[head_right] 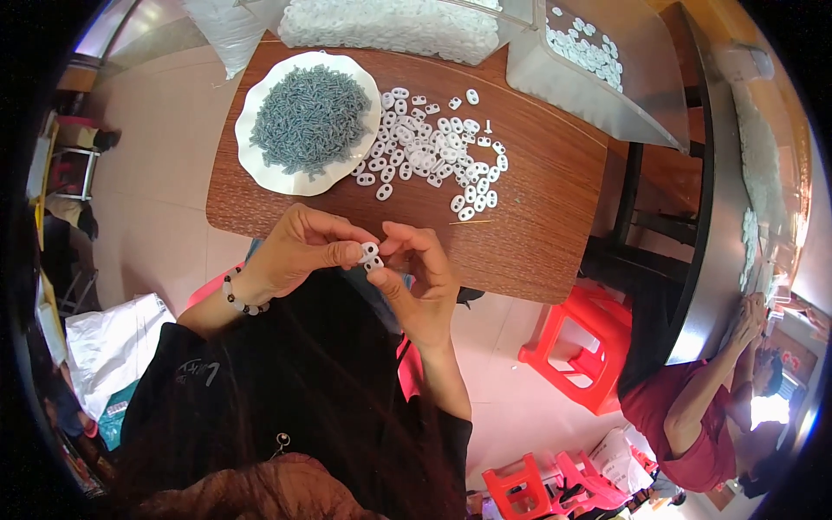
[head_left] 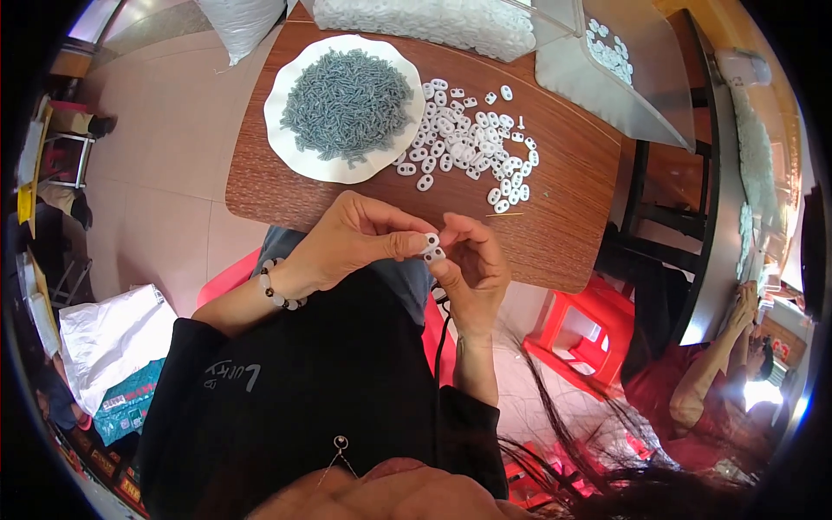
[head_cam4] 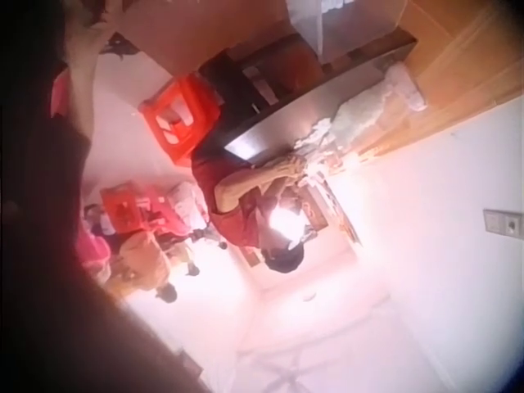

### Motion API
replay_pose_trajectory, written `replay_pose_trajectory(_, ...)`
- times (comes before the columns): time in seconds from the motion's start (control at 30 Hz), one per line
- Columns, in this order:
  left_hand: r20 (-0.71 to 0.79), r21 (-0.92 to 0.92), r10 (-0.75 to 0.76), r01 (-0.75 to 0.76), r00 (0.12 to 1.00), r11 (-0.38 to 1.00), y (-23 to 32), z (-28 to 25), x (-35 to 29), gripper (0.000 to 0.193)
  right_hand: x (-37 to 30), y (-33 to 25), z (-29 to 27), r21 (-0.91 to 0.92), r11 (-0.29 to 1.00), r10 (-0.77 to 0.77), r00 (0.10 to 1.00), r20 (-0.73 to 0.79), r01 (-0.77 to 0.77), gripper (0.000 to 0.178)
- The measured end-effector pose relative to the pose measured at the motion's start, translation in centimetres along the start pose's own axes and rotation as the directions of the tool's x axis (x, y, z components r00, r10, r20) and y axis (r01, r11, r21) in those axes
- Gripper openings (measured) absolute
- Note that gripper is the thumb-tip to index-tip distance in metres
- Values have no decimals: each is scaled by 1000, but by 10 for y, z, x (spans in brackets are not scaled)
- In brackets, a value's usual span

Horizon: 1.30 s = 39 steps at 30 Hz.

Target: Manually assembling small white plastic components by inserting small grey pieces into them.

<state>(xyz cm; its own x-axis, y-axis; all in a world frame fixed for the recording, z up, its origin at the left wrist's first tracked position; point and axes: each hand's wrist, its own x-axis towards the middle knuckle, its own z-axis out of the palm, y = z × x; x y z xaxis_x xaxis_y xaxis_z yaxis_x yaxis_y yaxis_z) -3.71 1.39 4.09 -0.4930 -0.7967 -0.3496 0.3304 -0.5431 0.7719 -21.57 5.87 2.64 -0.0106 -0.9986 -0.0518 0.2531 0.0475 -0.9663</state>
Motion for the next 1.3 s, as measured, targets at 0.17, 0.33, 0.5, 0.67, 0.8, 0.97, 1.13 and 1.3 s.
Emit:
replay_pose_trajectory(0.17,75,-12,-47,48,996,999,0,-6,2,23,3,-1,-4,-79,996,-38,995,93,45,46)
replay_pose_trajectory(0.33,51,14,-34,33,998,999,4,-1,1,21,-2,6,-1,-29,997,-68,997,-30,67,34)
replay_pose_trajectory(0.5,29,197,70,-75,997,978,7,1,1,19,-8,4,0,32,997,77,995,-62,-75,12)
replay_pose_trajectory(0.67,43,216,65,-73,997,974,5,-3,0,18,-8,7,0,8,999,40,999,-28,-39,8)
replay_pose_trajectory(0.8,58,201,58,-69,997,977,4,-4,0,17,-10,4,1,-54,998,-23,999,-27,22,7)
replay_pose_trajectory(0.97,113,281,93,-122,989,952,0,-5,-1,16,-12,5,1,-78,996,-41,999,-34,39,6)
replay_pose_trajectory(1.13,111,429,180,-211,977,878,3,-2,-4,13,-11,-1,-2,-205,978,-41,999,30,46,8)
replay_pose_trajectory(1.3,113,539,205,-233,972,809,14,3,-8,11,-13,2,-6,-100,993,58,998,24,-56,24)
